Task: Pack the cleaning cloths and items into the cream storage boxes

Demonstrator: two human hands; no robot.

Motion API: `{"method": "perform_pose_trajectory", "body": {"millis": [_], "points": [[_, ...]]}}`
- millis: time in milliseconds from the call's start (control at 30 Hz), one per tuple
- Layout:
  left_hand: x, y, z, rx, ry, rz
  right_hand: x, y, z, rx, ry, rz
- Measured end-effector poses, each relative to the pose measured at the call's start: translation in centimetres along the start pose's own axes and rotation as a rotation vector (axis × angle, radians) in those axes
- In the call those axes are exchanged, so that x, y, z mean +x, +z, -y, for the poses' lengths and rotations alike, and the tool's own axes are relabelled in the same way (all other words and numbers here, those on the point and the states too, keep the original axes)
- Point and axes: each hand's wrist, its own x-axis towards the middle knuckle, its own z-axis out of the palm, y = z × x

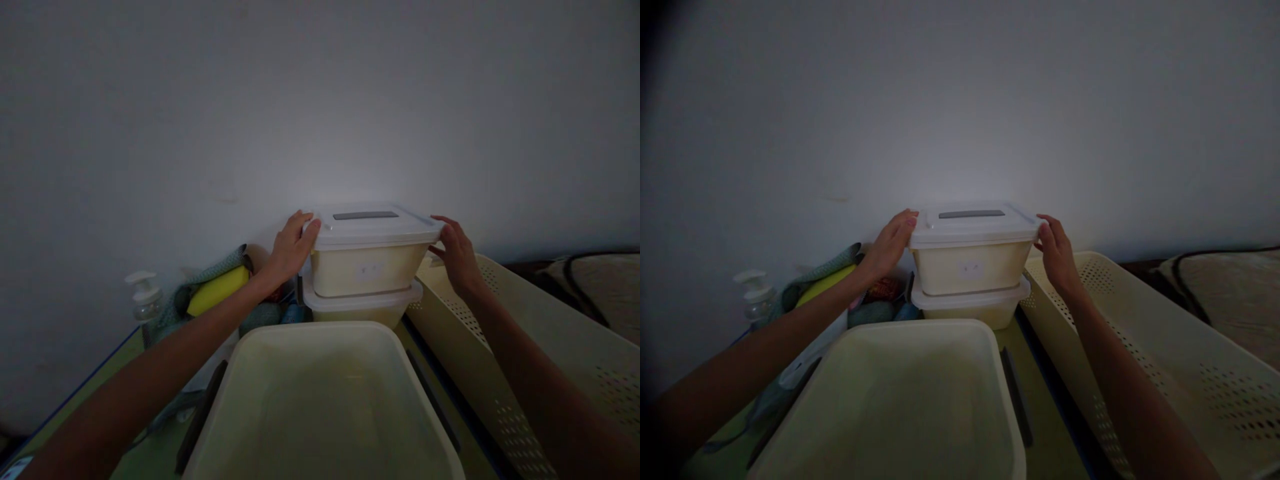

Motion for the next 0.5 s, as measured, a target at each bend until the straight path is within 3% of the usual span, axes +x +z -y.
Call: {"method": "perform_pose_trajectory", "body": {"millis": [333, 500], "points": [[0.0, -0.7, -0.6, 0.050, -0.046, 0.115, -0.2, -0.6, 1.2, -0.027, 0.089, 0.043], [-0.3, -1.4, -1.0, 0.013, -0.036, 0.121, -0.1, -1.3, 2.2, -0.093, 0.027, 0.019]]}}
